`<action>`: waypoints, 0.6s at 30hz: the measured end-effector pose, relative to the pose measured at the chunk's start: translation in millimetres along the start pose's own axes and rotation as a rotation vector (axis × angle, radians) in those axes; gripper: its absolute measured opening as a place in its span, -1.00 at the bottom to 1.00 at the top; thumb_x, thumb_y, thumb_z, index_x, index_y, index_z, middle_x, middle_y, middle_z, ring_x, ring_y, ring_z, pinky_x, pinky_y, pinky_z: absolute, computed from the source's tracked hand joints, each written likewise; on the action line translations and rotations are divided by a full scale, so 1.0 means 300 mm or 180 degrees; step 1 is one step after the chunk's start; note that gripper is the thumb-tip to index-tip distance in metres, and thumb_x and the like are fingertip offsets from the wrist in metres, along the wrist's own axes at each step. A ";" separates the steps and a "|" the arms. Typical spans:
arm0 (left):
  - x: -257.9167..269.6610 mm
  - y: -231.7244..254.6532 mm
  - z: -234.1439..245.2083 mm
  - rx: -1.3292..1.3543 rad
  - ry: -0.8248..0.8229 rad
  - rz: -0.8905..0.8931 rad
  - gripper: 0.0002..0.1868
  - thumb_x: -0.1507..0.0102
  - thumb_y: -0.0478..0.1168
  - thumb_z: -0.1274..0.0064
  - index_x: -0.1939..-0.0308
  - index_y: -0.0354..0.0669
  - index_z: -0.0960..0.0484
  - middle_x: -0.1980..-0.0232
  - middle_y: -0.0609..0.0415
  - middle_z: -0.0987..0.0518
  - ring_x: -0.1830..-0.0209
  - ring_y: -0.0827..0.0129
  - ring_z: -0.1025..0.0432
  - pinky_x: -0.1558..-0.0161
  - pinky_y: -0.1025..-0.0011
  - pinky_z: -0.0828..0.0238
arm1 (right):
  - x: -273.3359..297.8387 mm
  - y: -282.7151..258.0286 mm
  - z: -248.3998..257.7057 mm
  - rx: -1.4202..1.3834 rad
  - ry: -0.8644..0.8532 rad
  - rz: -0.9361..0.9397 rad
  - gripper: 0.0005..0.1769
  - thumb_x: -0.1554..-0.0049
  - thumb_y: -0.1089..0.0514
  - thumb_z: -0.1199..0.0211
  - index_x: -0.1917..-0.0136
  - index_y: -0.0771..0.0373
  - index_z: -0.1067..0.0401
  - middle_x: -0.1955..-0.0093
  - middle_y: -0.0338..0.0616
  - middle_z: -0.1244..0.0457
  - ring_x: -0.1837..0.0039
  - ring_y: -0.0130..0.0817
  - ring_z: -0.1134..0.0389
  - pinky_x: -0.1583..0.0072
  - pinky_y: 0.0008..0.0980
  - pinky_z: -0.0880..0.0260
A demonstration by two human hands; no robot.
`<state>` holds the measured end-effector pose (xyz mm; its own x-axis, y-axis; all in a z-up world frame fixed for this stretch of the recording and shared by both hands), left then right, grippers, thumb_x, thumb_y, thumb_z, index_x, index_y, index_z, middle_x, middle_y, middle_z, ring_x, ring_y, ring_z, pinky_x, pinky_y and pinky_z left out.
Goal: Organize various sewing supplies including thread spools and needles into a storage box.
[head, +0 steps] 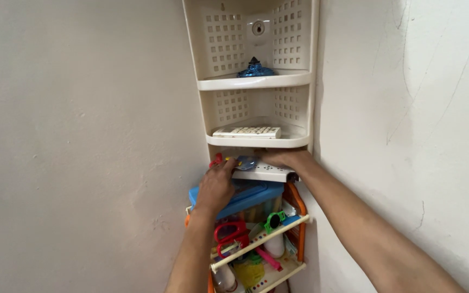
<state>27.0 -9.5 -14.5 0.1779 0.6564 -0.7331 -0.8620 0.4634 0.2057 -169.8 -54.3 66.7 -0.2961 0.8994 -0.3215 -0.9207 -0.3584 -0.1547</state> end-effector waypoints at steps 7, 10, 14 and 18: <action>-0.003 0.005 -0.018 0.0058 0.0117 0.0034 -0.46 -0.04 -0.46 0.08 -0.12 -0.11 -0.51 -0.04 -0.21 -0.61 -0.06 -0.22 -0.46 -0.02 -0.08 -0.39 | -0.001 0.006 -0.011 -0.0101 0.0039 0.0258 -0.30 -0.23 -0.28 0.02 -0.54 0.02 -0.14 -0.52 -0.01 -0.10 -0.44 -0.07 -0.18 -0.45 -0.29 -0.16; -0.022 -0.002 -0.023 0.0078 -0.0053 0.0212 -0.50 -0.11 -0.44 0.10 -0.13 -0.08 -0.51 -0.04 -0.18 -0.63 -0.07 -0.21 -0.46 -0.06 -0.08 -0.39 | -0.008 0.002 -0.012 -0.0081 -0.0038 0.0093 -0.32 -0.22 -0.27 0.01 -0.51 0.02 -0.23 -0.52 -0.05 -0.16 -0.46 -0.11 -0.22 -0.47 -0.30 -0.22; -0.032 -0.008 -0.036 0.0047 0.0057 0.0231 -0.55 -0.11 -0.46 0.12 -0.08 -0.13 -0.47 0.00 -0.27 -0.60 -0.04 -0.26 -0.46 -0.03 -0.12 -0.39 | -0.063 0.053 -0.084 -0.0067 -0.0032 0.0041 -0.35 -0.22 -0.23 0.02 -0.50 0.02 -0.24 -0.54 -0.07 -0.13 -0.49 -0.12 -0.17 -0.49 -0.27 -0.15; -0.037 -0.014 -0.051 0.0015 0.0028 0.0338 -0.65 -0.12 -0.45 0.11 0.02 -0.16 -0.43 0.04 -0.28 -0.62 0.00 -0.29 -0.47 0.00 -0.16 -0.38 | -0.107 0.118 -0.156 -0.0124 -0.0642 -0.0409 -0.37 -0.22 -0.14 -0.04 -0.51 0.02 -0.27 -0.57 -0.06 -0.11 -0.51 -0.11 -0.15 -0.51 -0.24 -0.10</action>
<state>21.4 -27.8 -17.0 0.0816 0.6966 -0.7128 -0.8735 0.3944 0.2855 -180.9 -107.5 28.0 -0.2255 0.9686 -0.1043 -0.9447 -0.2436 -0.2195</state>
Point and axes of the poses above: each hand's wrist, its own x-axis away from the middle knuckle, its own z-axis out of the back of the hand, y = z × x, the point moved 1 cm from there along -x, towards the middle knuckle
